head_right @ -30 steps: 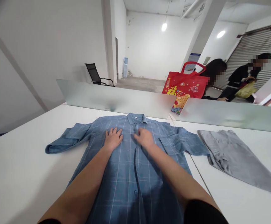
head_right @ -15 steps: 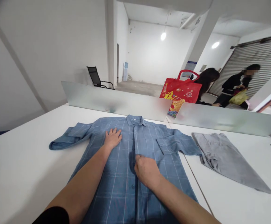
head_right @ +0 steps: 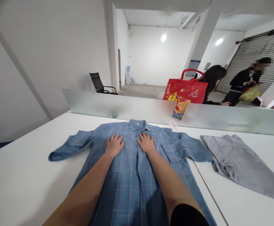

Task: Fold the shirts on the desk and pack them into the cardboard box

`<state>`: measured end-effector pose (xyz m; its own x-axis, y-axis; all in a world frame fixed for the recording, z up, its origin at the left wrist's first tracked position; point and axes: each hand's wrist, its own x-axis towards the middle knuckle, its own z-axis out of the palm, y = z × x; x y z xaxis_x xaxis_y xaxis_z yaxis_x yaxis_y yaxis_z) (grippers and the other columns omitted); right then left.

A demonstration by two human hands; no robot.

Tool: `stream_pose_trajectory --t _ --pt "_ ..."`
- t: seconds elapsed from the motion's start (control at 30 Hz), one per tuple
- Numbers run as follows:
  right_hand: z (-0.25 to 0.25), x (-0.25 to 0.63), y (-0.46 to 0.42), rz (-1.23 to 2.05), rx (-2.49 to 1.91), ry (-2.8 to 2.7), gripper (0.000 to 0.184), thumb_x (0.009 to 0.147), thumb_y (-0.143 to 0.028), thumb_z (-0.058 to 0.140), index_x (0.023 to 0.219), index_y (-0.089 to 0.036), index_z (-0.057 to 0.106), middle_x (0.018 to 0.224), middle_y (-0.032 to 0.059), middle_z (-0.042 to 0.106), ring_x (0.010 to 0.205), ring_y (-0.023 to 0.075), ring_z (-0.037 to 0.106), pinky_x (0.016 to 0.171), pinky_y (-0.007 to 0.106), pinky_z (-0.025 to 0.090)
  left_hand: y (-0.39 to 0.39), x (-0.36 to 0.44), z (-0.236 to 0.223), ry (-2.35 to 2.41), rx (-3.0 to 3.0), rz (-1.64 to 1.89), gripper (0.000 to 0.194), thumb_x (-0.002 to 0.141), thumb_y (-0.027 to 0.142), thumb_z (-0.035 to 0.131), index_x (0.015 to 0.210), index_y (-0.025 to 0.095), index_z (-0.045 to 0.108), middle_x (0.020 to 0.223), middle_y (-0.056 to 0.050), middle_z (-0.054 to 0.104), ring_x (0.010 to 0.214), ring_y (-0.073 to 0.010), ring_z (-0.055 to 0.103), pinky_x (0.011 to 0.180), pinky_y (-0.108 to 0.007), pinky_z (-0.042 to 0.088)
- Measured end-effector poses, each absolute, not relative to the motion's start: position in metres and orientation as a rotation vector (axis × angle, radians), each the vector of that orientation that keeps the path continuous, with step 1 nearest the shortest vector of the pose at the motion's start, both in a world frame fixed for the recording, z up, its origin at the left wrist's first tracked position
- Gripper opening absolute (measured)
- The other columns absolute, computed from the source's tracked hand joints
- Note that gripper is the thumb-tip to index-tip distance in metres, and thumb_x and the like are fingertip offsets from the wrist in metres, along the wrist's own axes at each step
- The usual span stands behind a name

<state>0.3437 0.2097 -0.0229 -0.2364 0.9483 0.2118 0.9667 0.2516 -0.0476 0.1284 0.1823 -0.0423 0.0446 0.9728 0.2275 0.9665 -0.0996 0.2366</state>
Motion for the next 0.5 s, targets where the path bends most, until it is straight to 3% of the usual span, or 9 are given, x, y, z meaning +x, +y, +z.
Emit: stream_pose_trajectory --t 0.17,0.33,0.4,0.5 --pt "-0.034 0.357 0.216 -0.163 -1.779 -2.325 0.057 0.099 -0.053 0.032 0.147 -0.023 0.042 0.15 0.0097 0.044 0.134 0.0283 0.039 0.108 0.047 0.032 0.187 0.127 -0.048 2.101 2.291 0.532 0.044 0.097 0.039 0.038 0.137 0.027 0.052 0.149 -0.008 0.046 0.138 -0.031 0.036 0.114 -0.056 0.025" --pt "-0.021 0.36 0.237 -0.255 -1.825 -2.369 0.059 0.097 -0.057 0.034 0.149 -0.028 0.039 0.151 0.0072 0.043 0.124 0.0321 0.045 0.098 0.049 0.039 0.2 0.093 -0.043 2.181 2.316 0.518 0.041 0.098 0.027 0.033 0.129 0.016 0.057 0.141 -0.015 0.052 0.128 -0.0263 0.048 0.106 -0.042 0.039" --pt "-0.015 0.357 0.249 -0.214 -1.845 -2.383 0.059 0.097 -0.056 0.034 0.149 -0.029 0.039 0.152 0.0053 0.042 0.125 0.0321 0.043 0.096 0.046 0.041 0.207 0.065 -0.04 2.282 2.292 0.489 0.042 0.098 0.025 0.032 0.131 0.015 0.056 0.145 -0.017 0.048 0.131 -0.0297 0.045 0.106 -0.046 0.039" --pt "-0.011 0.349 0.26 -0.188 -1.842 -2.398 0.055 0.097 -0.056 0.035 0.144 -0.031 0.046 0.149 0.0034 0.045 0.123 0.0314 0.044 0.093 0.043 0.044 0.217 0.019 -0.041 2.397 2.179 0.37 0.046 0.098 0.04 0.034 0.136 0.023 0.053 0.15 -0.012 0.043 0.138 -0.0365 0.035 0.107 -0.061 0.031"
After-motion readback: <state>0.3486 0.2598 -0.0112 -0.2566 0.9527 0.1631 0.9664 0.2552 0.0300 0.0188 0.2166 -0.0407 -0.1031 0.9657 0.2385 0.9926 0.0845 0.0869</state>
